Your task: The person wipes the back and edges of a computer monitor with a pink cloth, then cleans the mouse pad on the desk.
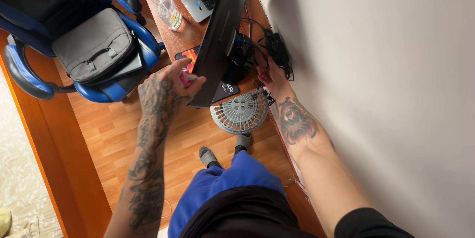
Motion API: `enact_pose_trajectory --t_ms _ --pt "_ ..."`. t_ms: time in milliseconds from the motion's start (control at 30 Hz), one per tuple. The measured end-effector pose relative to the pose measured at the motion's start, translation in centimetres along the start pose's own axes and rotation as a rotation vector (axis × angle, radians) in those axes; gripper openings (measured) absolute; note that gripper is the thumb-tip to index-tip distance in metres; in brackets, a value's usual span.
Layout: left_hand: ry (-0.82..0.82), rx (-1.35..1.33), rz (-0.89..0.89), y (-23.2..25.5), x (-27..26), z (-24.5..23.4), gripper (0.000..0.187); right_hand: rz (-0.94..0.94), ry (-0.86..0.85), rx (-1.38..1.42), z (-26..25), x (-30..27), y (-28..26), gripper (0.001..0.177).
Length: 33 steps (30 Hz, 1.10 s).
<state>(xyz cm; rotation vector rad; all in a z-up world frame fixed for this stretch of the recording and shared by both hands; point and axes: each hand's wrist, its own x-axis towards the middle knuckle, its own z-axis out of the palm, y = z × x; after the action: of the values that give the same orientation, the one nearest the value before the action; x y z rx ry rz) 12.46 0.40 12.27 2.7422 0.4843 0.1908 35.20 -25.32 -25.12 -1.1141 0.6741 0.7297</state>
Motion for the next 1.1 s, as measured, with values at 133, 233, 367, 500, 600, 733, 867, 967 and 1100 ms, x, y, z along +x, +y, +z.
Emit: enact_pose_trajectory --t_ms 133,233,367,500,600,733,867,967,1100 --pt "0.036 -0.027 0.042 -0.5 -0.5 1.0 0.043 0.022 0.067 0.139 0.3 -0.2 -0.7 0.032" --pt "0.087 -0.017 0.024 -0.8 -0.9 1.6 0.038 0.015 0.053 0.208 -0.2 -0.1 -1.1 0.026" --pt "0.134 -0.061 0.029 -1.0 -1.3 2.2 0.034 -0.001 -0.08 0.254 -1.9 -1.4 -1.3 0.022" --pt "0.064 -0.146 -0.038 -0.5 -1.0 2.2 0.034 -0.031 -0.051 0.13 -1.6 -4.1 -2.0 0.021" --pt "0.14 -0.097 0.057 0.3 -0.9 2.4 0.035 -0.066 -0.101 0.024 -1.7 -5.5 -1.8 0.025" --pt "0.169 -0.05 0.09 1.1 -0.6 2.6 0.034 -0.105 -0.135 0.009 -1.8 -6.5 -2.0 0.032" --pt "0.18 -0.073 0.12 1.5 -0.9 2.0 0.033 -0.18 -0.171 -0.137 -1.3 -9.7 -2.8 0.043" --pt "0.197 -0.083 0.167 1.8 -1.0 1.9 0.03 -0.285 -0.216 -0.235 0.9 -13.8 -4.0 0.05" --pt "0.199 -0.162 0.207 1.9 -1.3 2.0 0.032 -0.519 -0.276 -0.344 5.8 -19.8 -6.5 0.056"
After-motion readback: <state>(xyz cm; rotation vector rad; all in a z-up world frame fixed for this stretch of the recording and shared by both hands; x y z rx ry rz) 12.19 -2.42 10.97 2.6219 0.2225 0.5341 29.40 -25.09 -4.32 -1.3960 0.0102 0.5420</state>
